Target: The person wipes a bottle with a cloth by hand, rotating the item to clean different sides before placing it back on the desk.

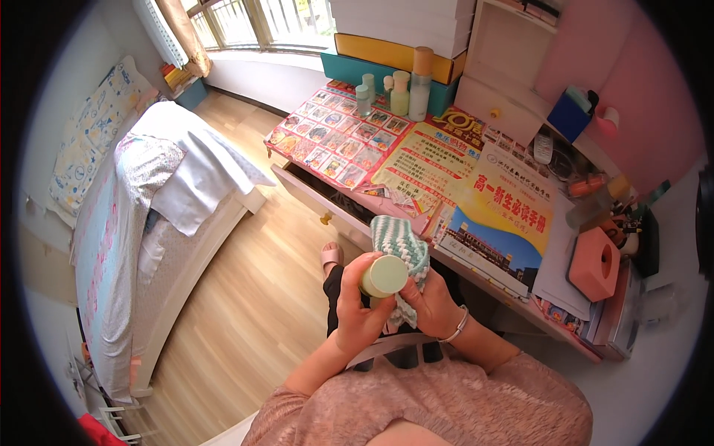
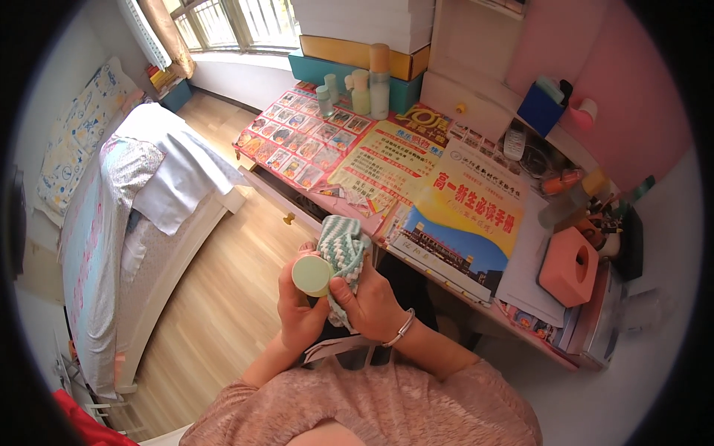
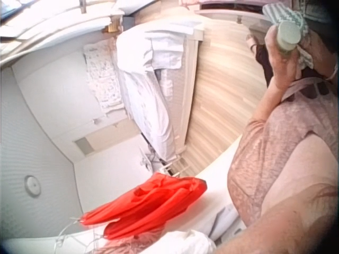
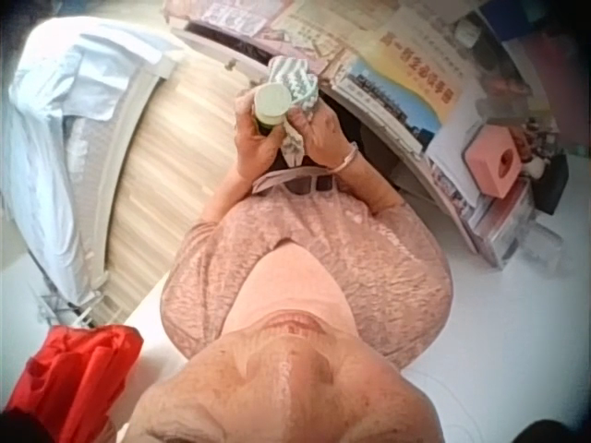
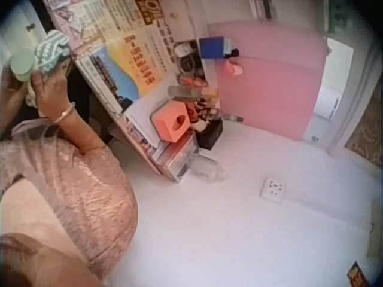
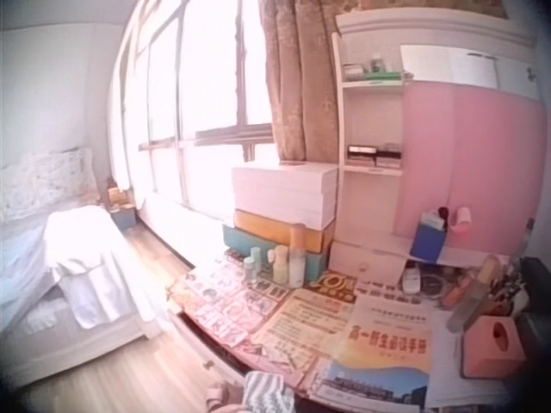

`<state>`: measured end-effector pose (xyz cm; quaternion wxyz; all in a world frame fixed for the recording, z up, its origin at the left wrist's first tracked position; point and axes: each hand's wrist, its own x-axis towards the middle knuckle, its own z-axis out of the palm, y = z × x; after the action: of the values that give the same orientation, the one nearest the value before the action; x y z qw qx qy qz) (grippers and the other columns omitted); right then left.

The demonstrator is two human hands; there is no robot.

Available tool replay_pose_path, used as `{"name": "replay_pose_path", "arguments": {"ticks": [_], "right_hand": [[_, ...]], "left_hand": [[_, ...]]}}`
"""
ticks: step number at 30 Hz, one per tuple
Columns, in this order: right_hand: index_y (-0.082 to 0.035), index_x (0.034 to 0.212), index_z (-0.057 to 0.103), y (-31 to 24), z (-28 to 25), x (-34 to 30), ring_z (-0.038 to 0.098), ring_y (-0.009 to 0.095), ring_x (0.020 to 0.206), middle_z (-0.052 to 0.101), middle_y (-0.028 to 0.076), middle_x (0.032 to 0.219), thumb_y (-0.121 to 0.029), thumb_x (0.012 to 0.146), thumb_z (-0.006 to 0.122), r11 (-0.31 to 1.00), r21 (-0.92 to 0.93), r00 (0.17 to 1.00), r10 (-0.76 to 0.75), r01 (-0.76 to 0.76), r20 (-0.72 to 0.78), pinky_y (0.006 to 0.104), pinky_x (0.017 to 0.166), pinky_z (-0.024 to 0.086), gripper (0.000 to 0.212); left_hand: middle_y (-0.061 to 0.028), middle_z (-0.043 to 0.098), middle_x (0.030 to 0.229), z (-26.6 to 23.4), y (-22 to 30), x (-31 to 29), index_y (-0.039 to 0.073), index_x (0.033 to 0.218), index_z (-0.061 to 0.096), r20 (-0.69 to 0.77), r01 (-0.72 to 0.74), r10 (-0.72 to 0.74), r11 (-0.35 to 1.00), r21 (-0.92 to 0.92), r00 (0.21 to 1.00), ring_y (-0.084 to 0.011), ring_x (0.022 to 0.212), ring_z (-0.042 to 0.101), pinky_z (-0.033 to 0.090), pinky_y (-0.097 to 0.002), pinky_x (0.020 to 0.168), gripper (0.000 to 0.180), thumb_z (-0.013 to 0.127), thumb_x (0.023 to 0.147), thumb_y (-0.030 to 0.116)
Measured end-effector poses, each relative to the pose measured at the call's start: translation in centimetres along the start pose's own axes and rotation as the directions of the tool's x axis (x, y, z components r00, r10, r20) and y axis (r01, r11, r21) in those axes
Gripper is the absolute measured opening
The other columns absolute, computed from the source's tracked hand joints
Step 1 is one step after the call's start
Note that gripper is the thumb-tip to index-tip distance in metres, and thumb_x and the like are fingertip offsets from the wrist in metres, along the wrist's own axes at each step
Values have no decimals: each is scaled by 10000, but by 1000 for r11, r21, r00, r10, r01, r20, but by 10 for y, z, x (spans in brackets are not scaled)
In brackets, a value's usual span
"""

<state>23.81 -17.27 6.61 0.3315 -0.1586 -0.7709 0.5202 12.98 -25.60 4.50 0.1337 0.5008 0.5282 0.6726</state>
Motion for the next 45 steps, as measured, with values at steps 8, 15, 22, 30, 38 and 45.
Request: {"name": "replay_pose_path", "arguments": {"ticks": [8, 15, 22, 30, 38, 45], "right_hand": [[9, 1105, 427, -4, -19, 4, 490, 357, 948, 466, 216, 1063, -201, 832, 490, 996, -45, 996, -80, 78, -34, 353, 809, 395, 350], [6, 1049, 463, -18, -57, 41, 495, 358, 902, 484, 202, 1010, -232, 758, 594, 939, -318, 972, -184, 129, -147, 364, 780, 409, 398], [-50, 956, 518, -6, -112, 123, 556, 291, 800, 560, 136, 881, -285, 707, 616, 925, -379, 927, -150, 10, -342, 350, 689, 440, 356], [-40, 960, 536, 54, -160, 194, 587, 254, 761, 601, 118, 855, -308, 696, 627, 907, -415, 924, -100, -68, -368, 341, 645, 457, 387], [-4, 955, 530, 102, -175, 236, 580, 193, 750, 602, 96, 840, -305, 721, 614, 829, -516, 903, -33, -214, -428, 302, 659, 449, 390], [-2, 1006, 491, 109, -187, 247, 581, 294, 800, 595, 164, 881, -409, 694, 599, 857, -491, 935, -29, -159, -353, 350, 688, 450, 524]], "left_hand": [[-171, 454, 1073, 8, 11, 35, -17, 1096, 457, 145, -181, 152, 960, 213, 978, -307, 968, 478, 390, -354, 832, 514, 590, 602, -70], [-159, 515, 1021, 38, -4, 87, -1, 1083, 484, 178, -364, 329, 905, 221, 927, -311, 949, 489, 379, -349, 832, 466, 613, 635, 8], [-116, 556, 1000, 91, -36, 166, 33, 1101, 413, 0, -350, 370, 881, 319, 929, -293, 935, 498, 329, -375, 811, 431, 565, 698, 39], [-161, 540, 1008, 130, -99, 235, 21, 1130, 362, 64, -241, 232, 940, 243, 971, -336, 968, 455, 346, -386, 803, 499, 472, 659, -101], [-171, 517, 1015, 143, -137, 259, 20, 1103, 386, 23, -71, 67, 957, 281, 997, -342, 957, 450, 378, -388, 789, 466, 522, 662, -47], [-148, 511, 920, 132, -154, 256, 31, 1003, 455, -89, -26, 64, 924, 383, 994, -322, 915, 463, 388, -379, 760, 344, 590, 688, 71]]}}
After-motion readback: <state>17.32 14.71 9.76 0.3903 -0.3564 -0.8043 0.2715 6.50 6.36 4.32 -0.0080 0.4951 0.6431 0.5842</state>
